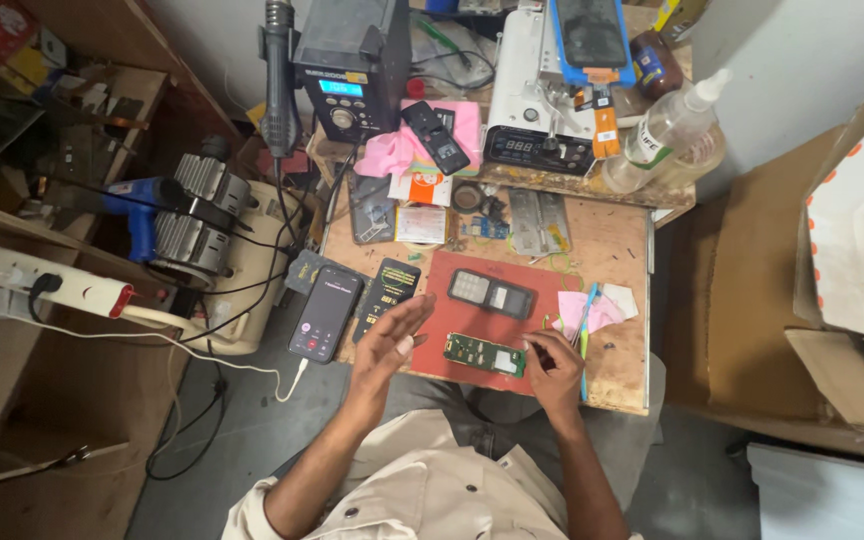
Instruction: The person uses a screwdriver to work on a green circuit board placed on a red mat. They then use a blue plastic tool to scrape the board's surface and handle a black smartphone, placing it on the table before returning to the circuit board.
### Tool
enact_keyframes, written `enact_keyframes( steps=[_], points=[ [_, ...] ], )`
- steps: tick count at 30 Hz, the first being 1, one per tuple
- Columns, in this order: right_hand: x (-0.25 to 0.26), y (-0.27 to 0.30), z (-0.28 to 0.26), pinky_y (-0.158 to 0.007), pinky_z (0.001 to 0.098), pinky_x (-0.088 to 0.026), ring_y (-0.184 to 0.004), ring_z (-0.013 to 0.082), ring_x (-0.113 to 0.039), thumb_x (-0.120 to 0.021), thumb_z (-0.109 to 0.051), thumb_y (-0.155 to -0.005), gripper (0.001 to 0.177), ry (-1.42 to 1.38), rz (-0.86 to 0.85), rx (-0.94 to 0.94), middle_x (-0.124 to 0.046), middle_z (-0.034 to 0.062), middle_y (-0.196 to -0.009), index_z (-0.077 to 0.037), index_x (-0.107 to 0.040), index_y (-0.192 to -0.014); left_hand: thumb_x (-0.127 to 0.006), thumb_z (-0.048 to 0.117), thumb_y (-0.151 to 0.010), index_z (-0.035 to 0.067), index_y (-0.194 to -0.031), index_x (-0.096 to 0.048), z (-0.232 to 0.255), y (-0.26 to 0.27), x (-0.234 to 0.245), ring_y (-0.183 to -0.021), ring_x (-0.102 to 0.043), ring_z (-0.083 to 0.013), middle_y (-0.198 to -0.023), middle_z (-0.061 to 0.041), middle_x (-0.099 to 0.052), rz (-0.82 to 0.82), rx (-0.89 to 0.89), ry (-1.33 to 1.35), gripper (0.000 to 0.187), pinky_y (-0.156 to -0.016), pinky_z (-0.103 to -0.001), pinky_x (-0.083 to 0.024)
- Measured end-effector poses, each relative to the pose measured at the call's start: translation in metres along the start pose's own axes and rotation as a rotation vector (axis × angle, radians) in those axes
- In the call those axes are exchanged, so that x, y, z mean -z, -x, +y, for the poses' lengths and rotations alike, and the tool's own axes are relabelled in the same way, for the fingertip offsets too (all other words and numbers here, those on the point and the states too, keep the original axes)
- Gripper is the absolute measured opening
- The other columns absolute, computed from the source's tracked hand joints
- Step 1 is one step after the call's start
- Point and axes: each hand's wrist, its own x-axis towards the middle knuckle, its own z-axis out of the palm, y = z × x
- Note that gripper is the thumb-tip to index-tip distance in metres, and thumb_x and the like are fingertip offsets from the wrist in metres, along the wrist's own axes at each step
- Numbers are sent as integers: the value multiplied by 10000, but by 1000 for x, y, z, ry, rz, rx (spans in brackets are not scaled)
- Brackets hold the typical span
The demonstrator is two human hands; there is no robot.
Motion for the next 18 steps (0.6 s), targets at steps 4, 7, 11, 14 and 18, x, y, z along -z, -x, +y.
enact_keyframes(
  steps=[4, 7, 11, 14, 18],
  points=[
    [0, 0, 4, -570, 228, -486, -673, 77, -632, -738, 39, -867, 124, 5, 8, 12, -703, 43, -901, -18, -732, -977, -617, 335, -950, -20, -1497, -464, -11, -5, 6, -1503, -445, -331, -1571, -213, -503, 59, -30, 12, 669, -1182, -469, -384],
    [0, 2, 7, -571, 241, -475, -649, 90, -612, -730, 48, -860, 151, -6, -27, -21, -707, 49, -905, -16, -746, -996, -602, 329, -954, -11, -1502, -456, -7, -2, 13, -1524, -419, -320, -1603, -197, -476, 101, -75, -26, 661, -1191, -468, -349],
    [1, -3, 4, -595, 230, -493, -694, 84, -636, -721, 36, -864, 140, 21, -9, 76, -703, 51, -927, -16, -728, -993, -610, 311, -957, -13, -1489, -459, -3, -7, 12, -1520, -424, -326, -1589, -199, -483, 118, -94, -15, 641, -1200, -487, -359],
    [2, 2, 2, -566, 231, -486, -664, 83, -633, -733, 26, -868, 123, 2, -9, 25, -704, 50, -906, -18, -734, -983, -610, 293, -950, -14, -1484, -470, -7, -2, 6, -1512, -436, -328, -1582, -199, -494, 102, -68, 2, 631, -1190, -488, -367],
    [1, -2, 0, -559, 231, -475, -655, 82, -622, -738, 27, -873, 125, -6, -4, 25, -699, 47, -896, -22, -739, -988, -614, 275, -942, -13, -1483, -470, -10, -3, -5, -1517, -423, -321, -1586, -197, -487, 45, -28, 12, 630, -1188, -482, -364]
  ],
)
